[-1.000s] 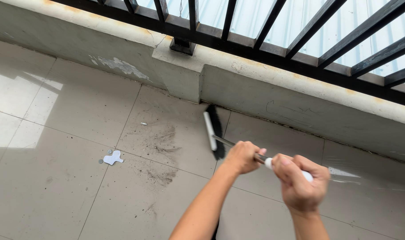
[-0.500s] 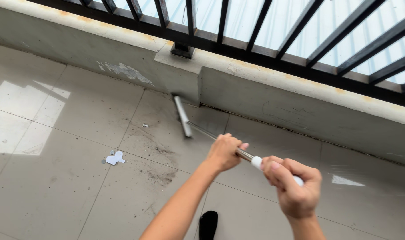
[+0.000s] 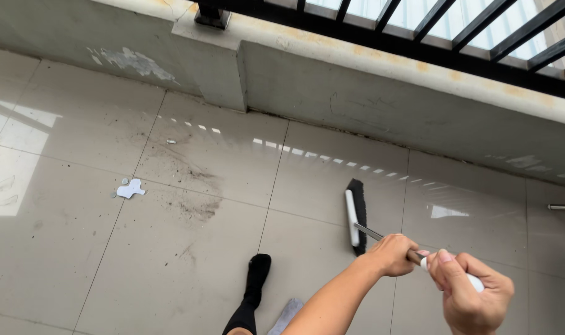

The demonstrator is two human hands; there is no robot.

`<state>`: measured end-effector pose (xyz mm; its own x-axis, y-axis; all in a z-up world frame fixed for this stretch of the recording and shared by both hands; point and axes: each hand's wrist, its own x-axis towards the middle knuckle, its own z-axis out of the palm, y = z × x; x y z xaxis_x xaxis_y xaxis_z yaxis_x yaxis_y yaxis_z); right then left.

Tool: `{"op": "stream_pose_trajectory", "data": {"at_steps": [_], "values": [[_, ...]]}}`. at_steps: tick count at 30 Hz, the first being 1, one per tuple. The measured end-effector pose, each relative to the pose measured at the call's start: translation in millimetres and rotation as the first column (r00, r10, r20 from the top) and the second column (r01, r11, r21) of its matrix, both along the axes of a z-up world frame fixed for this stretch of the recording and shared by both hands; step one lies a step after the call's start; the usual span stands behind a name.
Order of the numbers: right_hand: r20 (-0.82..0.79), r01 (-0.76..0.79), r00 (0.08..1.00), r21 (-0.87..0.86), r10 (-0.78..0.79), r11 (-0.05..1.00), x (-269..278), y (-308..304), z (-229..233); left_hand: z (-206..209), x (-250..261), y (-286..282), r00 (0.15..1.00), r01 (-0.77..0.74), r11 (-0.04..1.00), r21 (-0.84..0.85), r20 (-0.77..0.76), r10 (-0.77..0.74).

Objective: The person sweeps debris from a balcony floor using a broom with a long handle, reaching into a corner and under a sliding door frame.

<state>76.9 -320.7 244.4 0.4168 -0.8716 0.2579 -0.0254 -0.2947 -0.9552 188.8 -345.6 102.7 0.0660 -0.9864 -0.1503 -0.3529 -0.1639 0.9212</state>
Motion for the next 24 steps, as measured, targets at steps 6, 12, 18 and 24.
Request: {"op": "stream_pose_trajectory", "data": {"at_steps": [6,12,18,24], "values": [[0.172,0.01,0.985,0.109,-0.029,0.994,-11,37,-22,2,14,40,0.998,0.011,1.0,-0.006,0.063,-0.011],[0.244,-0.046,0.97,0.176,0.001,0.983,53,65,-11,20,92,80,0.993,-0.016,0.999,0.043,0.115,0.011],[0.346,-0.11,0.938,0.185,0.04,0.977,167,110,-6,31,211,138,0.967,-0.062,0.994,0.092,0.251,0.037],[0.478,-0.295,0.871,0.328,0.112,0.898,293,138,-27,-2,351,186,0.88,-0.217,0.975,0.046,0.442,0.175]]}}
